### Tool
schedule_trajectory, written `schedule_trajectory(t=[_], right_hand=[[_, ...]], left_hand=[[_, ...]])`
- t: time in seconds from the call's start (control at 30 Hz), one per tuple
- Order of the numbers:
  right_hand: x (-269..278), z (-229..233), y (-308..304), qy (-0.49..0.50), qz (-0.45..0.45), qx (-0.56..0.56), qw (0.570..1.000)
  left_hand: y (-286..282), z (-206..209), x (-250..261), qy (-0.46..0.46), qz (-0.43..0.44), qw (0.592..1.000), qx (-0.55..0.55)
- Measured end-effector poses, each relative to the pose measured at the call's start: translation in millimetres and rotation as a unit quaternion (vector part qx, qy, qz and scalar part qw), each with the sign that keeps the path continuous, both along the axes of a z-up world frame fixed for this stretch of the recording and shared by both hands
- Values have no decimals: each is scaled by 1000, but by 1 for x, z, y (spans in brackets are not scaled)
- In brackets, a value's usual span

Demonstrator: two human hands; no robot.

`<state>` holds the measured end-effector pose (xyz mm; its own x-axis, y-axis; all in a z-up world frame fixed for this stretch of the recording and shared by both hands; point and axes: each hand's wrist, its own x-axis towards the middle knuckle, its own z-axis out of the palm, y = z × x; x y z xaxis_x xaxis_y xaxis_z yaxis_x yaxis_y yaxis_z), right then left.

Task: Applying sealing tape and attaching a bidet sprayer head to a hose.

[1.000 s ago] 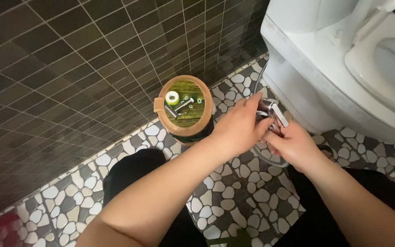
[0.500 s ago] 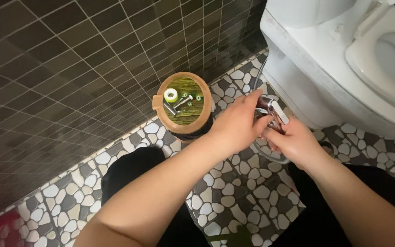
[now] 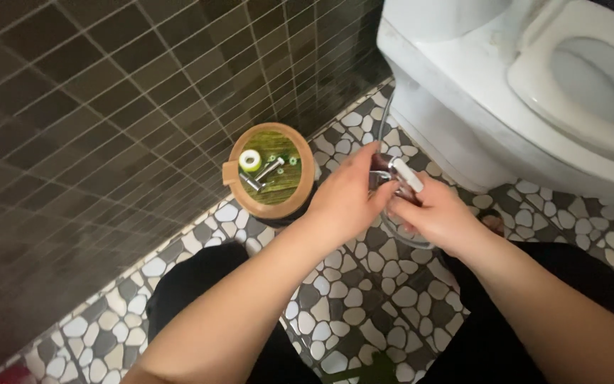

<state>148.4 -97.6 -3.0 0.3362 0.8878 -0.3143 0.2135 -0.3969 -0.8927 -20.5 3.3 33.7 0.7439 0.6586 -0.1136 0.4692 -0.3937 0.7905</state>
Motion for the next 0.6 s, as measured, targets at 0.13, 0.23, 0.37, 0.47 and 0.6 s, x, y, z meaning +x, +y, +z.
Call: schedule_trajectory(t=[0.13, 0.23, 0.37, 0.47, 0.6], right_hand=[[1, -13, 2, -1, -9, -1, 1000], [1, -17, 4, 10, -3, 8, 1000], [-4, 0, 4, 45, 0, 28, 999], [-3, 0, 3, 52, 6, 40, 998], [3, -5, 3, 40, 17, 49, 998]], left_hand=[[-1, 3, 1, 6, -1, 1000, -2], [-1, 2, 3, 19, 14, 1000, -5], [-2, 0, 4, 1, 26, 1000, -14], [-4, 2, 7, -12, 29, 999, -16], [-3, -4, 10, -27, 39, 999, 5]])
